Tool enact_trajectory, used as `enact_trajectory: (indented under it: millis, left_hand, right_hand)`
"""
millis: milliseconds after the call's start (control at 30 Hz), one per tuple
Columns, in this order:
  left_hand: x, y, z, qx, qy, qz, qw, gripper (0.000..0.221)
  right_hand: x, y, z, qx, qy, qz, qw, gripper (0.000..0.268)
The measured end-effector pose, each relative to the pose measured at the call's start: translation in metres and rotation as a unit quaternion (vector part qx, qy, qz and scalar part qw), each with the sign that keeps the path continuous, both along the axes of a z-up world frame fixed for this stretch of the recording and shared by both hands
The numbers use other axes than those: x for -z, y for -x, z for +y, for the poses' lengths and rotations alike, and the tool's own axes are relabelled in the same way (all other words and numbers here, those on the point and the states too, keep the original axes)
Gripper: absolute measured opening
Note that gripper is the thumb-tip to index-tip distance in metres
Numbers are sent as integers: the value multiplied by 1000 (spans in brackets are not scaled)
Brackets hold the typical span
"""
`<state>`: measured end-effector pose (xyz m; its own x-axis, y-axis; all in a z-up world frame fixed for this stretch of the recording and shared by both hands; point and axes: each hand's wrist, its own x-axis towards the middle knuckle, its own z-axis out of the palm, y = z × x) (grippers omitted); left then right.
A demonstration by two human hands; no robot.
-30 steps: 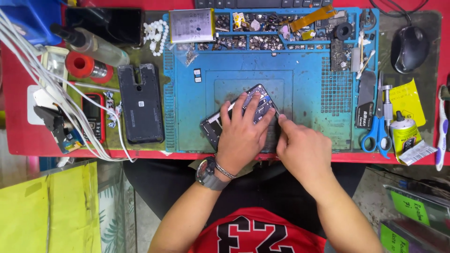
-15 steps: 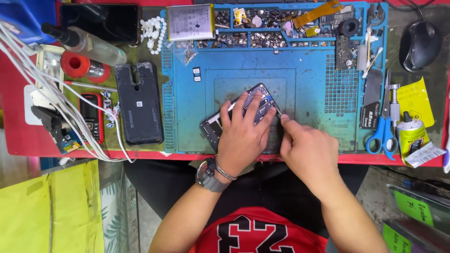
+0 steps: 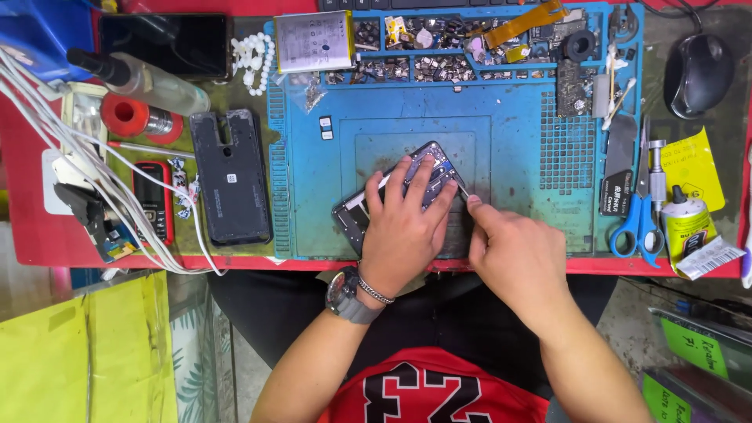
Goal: The person uses a metal prying tool to carefully separate the screen assembly from the frame of a disassembled smartphone. They work along the edges of the device, lifting the screen slightly to release internal adhesives or clips.
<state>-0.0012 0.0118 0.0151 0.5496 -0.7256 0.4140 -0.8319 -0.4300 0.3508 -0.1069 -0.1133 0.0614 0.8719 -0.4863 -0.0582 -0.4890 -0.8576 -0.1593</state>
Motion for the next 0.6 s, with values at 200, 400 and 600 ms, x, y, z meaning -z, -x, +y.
enact_trajectory:
  millis: [200, 400, 600]
  left_hand:
    - [2, 0, -1, -6, 5, -15, 1000, 24]
    - [1, 0, -1, -5, 6, -17, 1000, 25]
    - [2, -1, -1, -3, -2, -15, 1000, 25]
  right_hand:
    - [14, -1, -4, 2, -2, -65, 998, 24]
    - [41, 24, 17, 45, 27, -106, 993, 31]
    - [33, 10, 13, 47, -3, -41, 998, 34]
